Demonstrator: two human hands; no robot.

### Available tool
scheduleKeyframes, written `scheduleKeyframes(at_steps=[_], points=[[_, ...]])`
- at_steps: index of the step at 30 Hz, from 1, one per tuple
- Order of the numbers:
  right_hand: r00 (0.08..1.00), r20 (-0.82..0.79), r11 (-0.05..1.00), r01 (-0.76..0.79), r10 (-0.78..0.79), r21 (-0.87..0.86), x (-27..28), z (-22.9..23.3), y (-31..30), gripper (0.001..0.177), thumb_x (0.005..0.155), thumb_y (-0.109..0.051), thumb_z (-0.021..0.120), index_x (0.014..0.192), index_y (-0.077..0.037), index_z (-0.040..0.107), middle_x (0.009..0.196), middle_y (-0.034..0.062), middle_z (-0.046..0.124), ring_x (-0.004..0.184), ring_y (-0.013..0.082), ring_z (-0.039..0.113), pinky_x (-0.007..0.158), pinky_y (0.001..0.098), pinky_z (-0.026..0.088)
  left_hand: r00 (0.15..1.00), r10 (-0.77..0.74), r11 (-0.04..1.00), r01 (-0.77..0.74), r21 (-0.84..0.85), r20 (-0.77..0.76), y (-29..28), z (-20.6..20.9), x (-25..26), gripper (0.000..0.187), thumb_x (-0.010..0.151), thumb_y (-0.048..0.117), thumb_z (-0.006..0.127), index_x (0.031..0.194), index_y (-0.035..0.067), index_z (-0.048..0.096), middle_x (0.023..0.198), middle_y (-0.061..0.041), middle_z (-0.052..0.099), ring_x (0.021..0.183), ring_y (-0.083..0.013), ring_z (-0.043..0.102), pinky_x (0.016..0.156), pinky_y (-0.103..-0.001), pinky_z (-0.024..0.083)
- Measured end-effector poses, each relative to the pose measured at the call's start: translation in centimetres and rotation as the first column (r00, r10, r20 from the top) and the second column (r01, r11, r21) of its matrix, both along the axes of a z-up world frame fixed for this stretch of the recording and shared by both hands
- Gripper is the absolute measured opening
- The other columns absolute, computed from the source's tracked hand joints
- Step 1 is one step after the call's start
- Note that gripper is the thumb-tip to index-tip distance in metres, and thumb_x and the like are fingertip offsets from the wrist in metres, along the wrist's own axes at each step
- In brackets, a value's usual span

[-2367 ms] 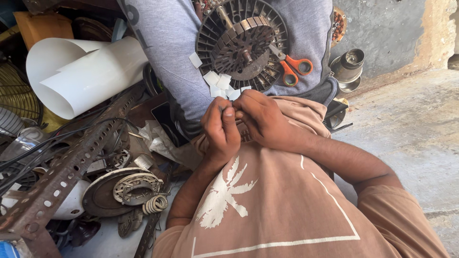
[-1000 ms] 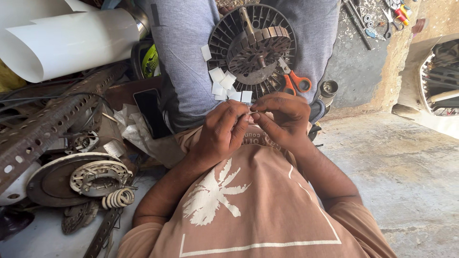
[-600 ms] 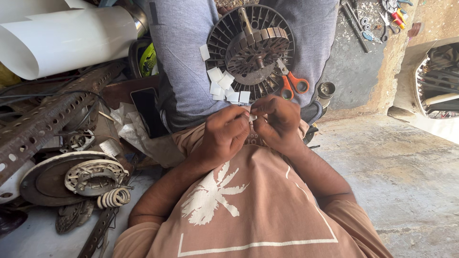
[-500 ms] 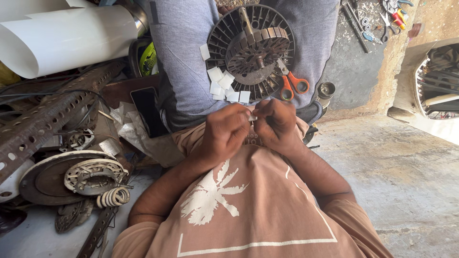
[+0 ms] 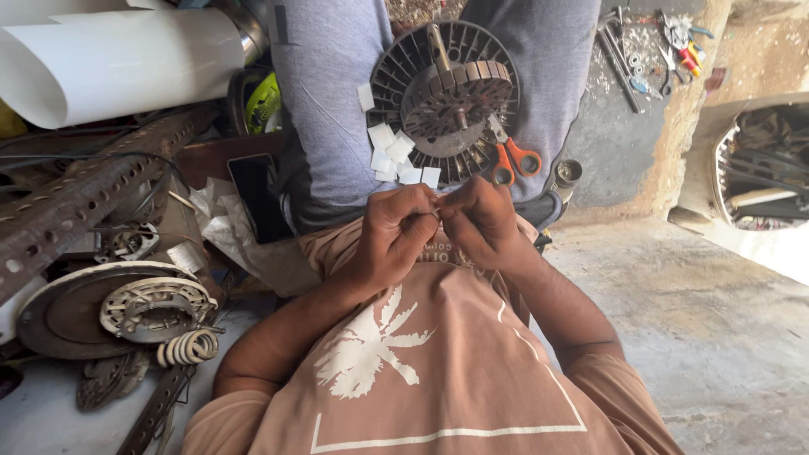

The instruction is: The person cuts small rectangular pieces of white paper with scissors and inserts them into the slots of a motor rotor. They use a screwdriver to push the paper pieces into place and adjust the rotor components.

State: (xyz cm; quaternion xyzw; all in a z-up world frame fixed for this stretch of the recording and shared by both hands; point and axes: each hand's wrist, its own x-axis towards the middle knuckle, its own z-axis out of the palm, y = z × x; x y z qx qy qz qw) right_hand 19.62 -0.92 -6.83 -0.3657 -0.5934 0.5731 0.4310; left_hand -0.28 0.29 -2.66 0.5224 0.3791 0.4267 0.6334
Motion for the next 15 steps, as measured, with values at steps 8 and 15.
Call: scheduleKeyframes(at_steps=[8, 15], points=[[0.995, 0.013, 0.993, 0.101, -0.102, 0.063, -1.1, -0.1, 0.1, 0.006, 0.103, -0.003, 0.056, 0.097, -0.002, 0.056, 0.082, 0.0061, 0.063, 0.066, 0.0102, 0.06, 0.058, 0.026, 0.045, 0.954, 0.152, 0.887, -0.015, 0.462, -0.26, 0.2, 0.3, -0.1, 0.009, 0.096, -0.004, 0.06, 0.096, -0.002, 0.051, 0.092, -0.017, 0.063, 0.074, -0.0322, 0.066, 0.064, -0.041, 0.053], [1.0, -0.004, 0.984, 0.031, -0.031, 0.176, -1.1, 0.0, 0.3, 0.012, 0.097, 0.005, 0.06, 0.096, -0.003, 0.052, 0.075, 0.007, 0.062, 0.061, 0.0176, 0.061, 0.056, 0.0315, 0.048, 0.959, 0.096, 0.896, 0.032, 0.443, -0.265, -0.3, -0.6, -0.2, 0.013, 0.097, -0.006, 0.058, 0.106, -0.004, 0.048, 0.1, -0.02, 0.064, 0.085, -0.036, 0.069, 0.071, -0.043, 0.055]])
